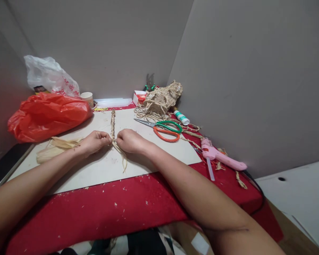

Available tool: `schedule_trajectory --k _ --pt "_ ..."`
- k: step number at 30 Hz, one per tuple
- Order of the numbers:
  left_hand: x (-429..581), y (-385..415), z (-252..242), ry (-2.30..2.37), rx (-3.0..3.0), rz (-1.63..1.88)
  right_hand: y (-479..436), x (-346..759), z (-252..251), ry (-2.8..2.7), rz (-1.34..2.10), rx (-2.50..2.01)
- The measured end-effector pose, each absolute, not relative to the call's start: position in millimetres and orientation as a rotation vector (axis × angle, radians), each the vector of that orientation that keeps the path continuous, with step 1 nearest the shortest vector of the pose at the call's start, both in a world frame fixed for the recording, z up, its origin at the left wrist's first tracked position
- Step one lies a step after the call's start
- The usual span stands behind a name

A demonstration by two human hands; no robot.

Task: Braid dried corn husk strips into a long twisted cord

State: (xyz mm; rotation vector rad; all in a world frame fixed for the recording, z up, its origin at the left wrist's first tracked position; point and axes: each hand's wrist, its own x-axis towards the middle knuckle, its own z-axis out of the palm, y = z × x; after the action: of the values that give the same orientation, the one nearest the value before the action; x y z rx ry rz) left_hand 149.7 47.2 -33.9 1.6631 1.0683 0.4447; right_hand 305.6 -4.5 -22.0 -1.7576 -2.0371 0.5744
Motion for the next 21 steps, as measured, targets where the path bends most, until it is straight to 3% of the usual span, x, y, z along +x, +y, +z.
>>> schedule_trajectory --k 7,17,21 --pt "150.4 45.9 -34.4 1.007 1.526 0.457 -11.6 283.6 -29.0 -1.813 0.778 -1.682" --pt "146.9 46.0 -34.2 0.851 1.298 0.432 -26.9 271.0 -37.9 -2.079 0.276 -1.895" --pt "145.7 48.1 -34.7 0.821 1.275 0.443 -36.0 267.9 -30.3 -2.246 0.235 -1.820"
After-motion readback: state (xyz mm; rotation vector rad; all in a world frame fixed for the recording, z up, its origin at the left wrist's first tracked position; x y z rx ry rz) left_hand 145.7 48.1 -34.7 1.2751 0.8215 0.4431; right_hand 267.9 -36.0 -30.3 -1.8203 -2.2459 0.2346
